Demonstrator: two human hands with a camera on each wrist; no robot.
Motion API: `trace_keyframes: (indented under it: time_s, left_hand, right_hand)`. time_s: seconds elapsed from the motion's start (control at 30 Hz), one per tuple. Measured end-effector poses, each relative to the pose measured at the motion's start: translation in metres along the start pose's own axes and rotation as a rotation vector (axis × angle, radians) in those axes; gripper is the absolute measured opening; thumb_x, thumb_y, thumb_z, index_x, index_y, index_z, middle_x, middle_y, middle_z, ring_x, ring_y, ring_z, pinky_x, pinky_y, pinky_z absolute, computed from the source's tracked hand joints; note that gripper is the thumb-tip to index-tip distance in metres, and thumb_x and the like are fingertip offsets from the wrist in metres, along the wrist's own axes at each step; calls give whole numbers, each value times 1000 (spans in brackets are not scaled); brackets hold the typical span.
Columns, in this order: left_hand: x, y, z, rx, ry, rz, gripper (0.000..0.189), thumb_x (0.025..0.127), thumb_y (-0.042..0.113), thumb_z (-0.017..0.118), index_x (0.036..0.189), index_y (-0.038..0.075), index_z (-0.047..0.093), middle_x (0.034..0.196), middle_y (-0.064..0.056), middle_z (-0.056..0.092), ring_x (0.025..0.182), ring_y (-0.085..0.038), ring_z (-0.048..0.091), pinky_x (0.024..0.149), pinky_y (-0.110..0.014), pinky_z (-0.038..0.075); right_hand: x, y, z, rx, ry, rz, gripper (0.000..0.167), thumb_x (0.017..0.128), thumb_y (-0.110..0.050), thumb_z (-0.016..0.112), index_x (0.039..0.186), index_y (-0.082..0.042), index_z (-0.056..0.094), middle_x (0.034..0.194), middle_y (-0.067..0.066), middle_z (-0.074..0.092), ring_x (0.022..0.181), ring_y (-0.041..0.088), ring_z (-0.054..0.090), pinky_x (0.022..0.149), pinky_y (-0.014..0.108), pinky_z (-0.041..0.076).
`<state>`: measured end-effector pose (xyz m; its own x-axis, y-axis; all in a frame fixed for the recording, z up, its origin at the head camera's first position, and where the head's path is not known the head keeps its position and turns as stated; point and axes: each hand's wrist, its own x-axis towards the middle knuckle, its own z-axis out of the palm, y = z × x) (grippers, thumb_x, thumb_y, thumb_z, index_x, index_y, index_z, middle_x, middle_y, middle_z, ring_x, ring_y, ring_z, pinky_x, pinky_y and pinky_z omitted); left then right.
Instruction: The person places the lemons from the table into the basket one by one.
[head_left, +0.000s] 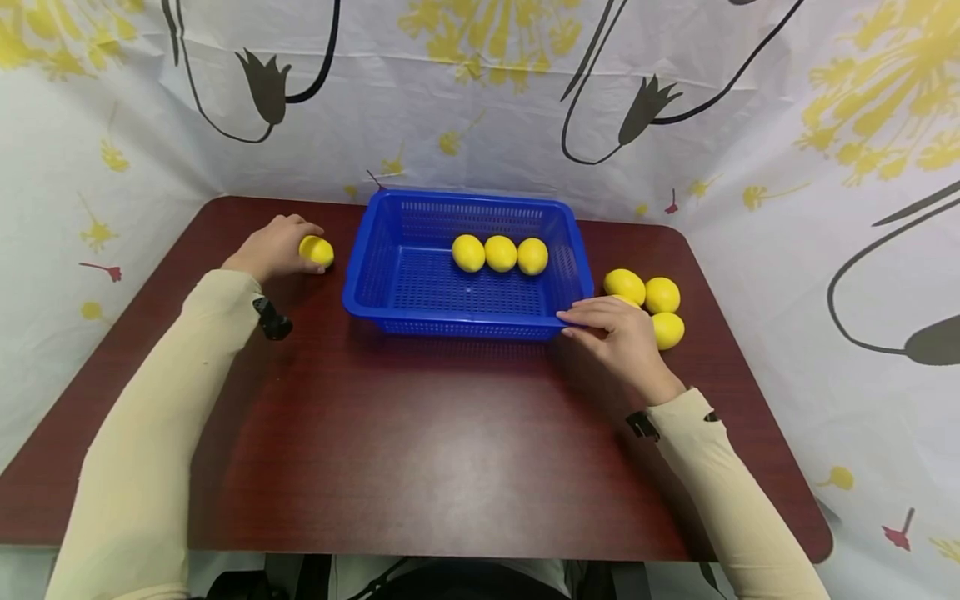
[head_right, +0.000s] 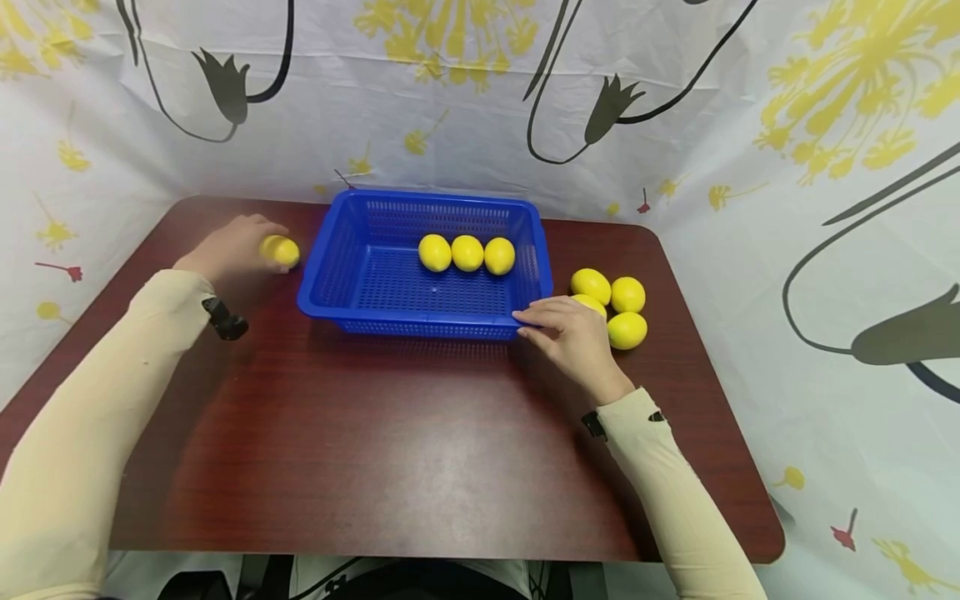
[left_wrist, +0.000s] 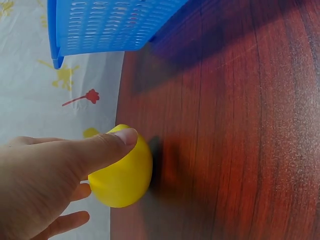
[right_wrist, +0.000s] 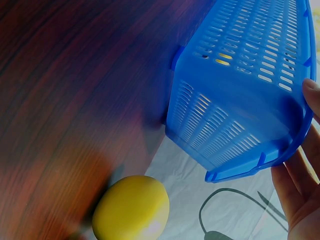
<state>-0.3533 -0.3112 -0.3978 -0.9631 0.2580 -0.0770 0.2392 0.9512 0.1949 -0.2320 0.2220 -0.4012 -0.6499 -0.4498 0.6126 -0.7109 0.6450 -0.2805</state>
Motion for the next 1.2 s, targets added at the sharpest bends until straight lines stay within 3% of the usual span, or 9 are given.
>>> trace_keyframes:
  time_s: [0.27,0.67,1.2]
  left_hand:
    - [0,2,3,11,-14,-22,67,86,29,76,141,1,49,140,-26,46,125,-43,40,102,-64,42]
    - [-1,6,7,35,0,48,55,83,18,78,131,-1,59,131,-27,57,119,-42,48,105,-58,41]
    - [-2,12,6,65,-2,67,53,80,19,81,126,-2,63,124,-26,61,114,-42,52,104,-56,42]
  right_hand:
    - [0,1,0,-3,3,-7,29,73,-10,86,101,-15,80,99,8,78,99,24,71,90,40,54]
    - [-1,1,1,-6,2,-6,29,73,-11,86,101,-15,80,100,9,78,100,24,71,91,40,54]
    - [-2,2,1,4,10,-3,30,73,-10,86,102,-15,80,100,8,78,100,24,71,90,40,54]
